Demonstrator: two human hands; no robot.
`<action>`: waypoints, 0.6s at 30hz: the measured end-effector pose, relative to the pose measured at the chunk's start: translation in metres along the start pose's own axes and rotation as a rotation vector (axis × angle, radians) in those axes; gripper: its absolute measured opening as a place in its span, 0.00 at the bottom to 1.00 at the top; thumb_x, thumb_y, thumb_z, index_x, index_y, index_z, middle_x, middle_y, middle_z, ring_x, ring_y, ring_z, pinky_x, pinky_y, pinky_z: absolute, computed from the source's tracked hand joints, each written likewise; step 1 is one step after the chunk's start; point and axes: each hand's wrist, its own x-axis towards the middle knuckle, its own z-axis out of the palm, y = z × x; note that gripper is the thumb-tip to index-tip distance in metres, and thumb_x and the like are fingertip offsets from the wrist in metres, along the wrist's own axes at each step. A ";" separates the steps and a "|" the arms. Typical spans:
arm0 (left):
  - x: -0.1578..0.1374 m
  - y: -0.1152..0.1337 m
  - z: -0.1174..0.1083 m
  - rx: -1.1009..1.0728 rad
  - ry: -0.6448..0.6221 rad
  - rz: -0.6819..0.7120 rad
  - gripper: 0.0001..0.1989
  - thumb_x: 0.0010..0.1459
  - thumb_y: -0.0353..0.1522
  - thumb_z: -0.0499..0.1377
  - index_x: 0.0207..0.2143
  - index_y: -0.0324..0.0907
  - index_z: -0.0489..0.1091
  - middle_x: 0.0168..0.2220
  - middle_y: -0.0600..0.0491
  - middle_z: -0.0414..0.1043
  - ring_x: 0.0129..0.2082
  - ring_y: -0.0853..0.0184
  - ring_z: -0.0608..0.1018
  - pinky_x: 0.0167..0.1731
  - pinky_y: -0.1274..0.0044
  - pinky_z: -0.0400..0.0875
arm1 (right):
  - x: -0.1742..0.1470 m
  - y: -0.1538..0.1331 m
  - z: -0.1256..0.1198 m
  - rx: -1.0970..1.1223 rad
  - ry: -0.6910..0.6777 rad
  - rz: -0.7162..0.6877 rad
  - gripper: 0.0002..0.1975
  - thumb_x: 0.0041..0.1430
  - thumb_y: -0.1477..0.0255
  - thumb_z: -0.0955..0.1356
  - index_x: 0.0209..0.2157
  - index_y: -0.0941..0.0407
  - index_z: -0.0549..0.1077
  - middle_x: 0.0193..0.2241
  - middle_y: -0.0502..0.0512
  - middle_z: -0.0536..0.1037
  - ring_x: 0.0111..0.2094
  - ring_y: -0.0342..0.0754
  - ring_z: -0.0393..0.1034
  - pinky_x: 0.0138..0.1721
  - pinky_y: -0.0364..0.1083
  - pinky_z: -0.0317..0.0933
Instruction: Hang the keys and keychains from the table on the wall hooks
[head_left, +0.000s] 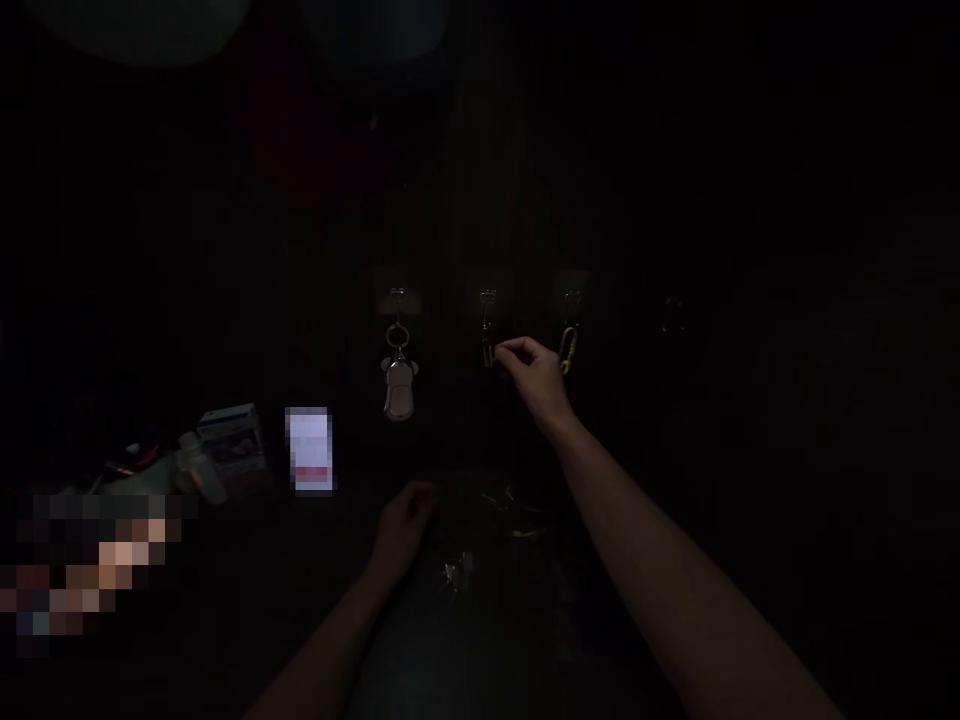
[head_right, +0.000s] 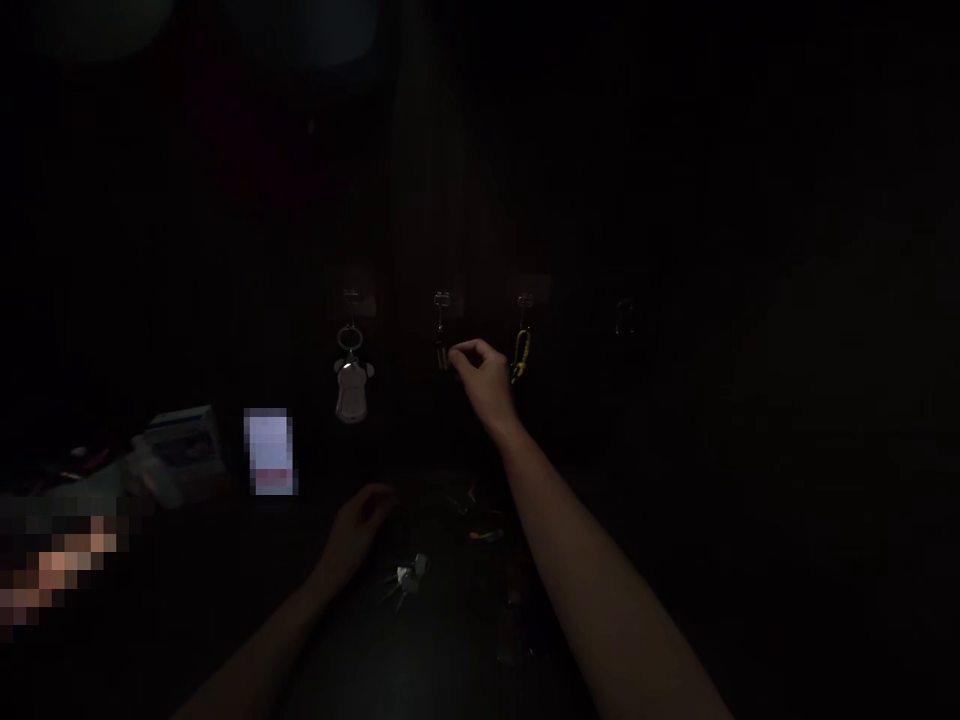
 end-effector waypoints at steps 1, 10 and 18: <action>0.000 0.001 0.000 0.002 -0.006 -0.001 0.08 0.51 0.35 0.56 0.34 0.44 0.71 0.35 0.54 0.76 0.38 0.63 0.76 0.40 0.74 0.67 | -0.004 0.001 -0.002 0.001 -0.008 0.012 0.07 0.46 0.68 0.68 0.26 0.57 0.72 0.22 0.47 0.72 0.25 0.42 0.65 0.27 0.42 0.60; -0.001 -0.003 0.000 0.029 -0.012 -0.001 0.08 0.51 0.36 0.56 0.33 0.44 0.71 0.36 0.54 0.76 0.39 0.63 0.76 0.40 0.74 0.68 | -0.046 0.021 -0.012 -0.035 -0.048 0.128 0.08 0.46 0.65 0.67 0.26 0.55 0.72 0.23 0.48 0.73 0.27 0.44 0.68 0.28 0.43 0.62; -0.005 0.000 0.000 0.056 -0.026 0.018 0.09 0.52 0.36 0.56 0.35 0.44 0.71 0.36 0.54 0.76 0.39 0.63 0.76 0.40 0.74 0.67 | -0.092 0.045 -0.029 -0.125 -0.134 0.204 0.07 0.48 0.67 0.67 0.26 0.55 0.72 0.23 0.48 0.74 0.26 0.44 0.67 0.28 0.43 0.60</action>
